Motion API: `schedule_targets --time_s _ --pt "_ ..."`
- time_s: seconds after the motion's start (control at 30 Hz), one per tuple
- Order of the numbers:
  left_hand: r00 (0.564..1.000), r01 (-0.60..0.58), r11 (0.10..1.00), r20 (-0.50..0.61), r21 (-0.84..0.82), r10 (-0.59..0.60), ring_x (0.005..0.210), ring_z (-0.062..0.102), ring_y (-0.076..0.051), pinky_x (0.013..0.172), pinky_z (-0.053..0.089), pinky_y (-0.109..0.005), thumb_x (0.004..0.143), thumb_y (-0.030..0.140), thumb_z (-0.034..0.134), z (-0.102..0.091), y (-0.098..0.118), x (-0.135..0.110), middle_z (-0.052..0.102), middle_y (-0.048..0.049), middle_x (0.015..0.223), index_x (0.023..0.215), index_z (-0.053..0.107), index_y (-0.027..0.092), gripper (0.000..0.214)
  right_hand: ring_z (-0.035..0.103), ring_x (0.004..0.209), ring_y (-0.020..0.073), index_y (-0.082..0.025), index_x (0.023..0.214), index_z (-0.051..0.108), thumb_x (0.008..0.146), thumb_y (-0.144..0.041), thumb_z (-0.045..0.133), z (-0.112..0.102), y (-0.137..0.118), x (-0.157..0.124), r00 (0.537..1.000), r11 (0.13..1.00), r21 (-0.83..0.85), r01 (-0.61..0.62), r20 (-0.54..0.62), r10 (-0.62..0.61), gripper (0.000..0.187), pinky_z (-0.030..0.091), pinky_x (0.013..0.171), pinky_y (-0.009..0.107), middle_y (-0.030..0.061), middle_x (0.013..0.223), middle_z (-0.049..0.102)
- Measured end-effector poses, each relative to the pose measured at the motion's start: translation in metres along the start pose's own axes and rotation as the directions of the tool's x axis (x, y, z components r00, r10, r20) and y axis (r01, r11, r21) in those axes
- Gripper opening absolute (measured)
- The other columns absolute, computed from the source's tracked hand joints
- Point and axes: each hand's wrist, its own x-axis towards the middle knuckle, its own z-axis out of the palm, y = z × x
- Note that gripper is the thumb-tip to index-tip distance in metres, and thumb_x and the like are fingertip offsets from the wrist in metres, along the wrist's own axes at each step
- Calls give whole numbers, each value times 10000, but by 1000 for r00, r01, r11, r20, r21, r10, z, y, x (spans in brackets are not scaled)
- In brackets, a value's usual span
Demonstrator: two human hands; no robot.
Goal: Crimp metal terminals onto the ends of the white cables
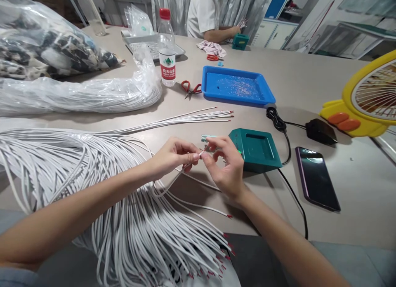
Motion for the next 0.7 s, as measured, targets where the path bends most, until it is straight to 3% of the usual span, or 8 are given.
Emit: schedule_targets --time_s 0.23,0.4,0.7 --pt "1000 13 1000 -21 -25 -13 486 499 -73 476 364 -205 746 295 693 -2 -3 1 552 6 581 735 688 96 200 535 747 132 -204 982 638 807 -162 604 0 2 2 1000 999 -28 15 17 -14 183 449 537 258 43 882 569" --pt "999 46 993 2 -110 -46 505 520 -77 516 405 -214 744 275 690 0 -1 1 569 -1 593 732 680 92 184 524 689 127 -209 912 669 789 -180 636 -1 1 2 997 995 -89 51 -52 -56 130 438 526 267 34 816 579" --pt "998 45 986 39 -161 -39 523 543 -80 546 400 -209 770 252 669 2 -1 1 572 -4 597 760 675 83 170 527 681 131 -192 795 627 777 -147 632 0 -1 2 993 994 -83 77 -86 -84 49 425 516 263 25 756 585"
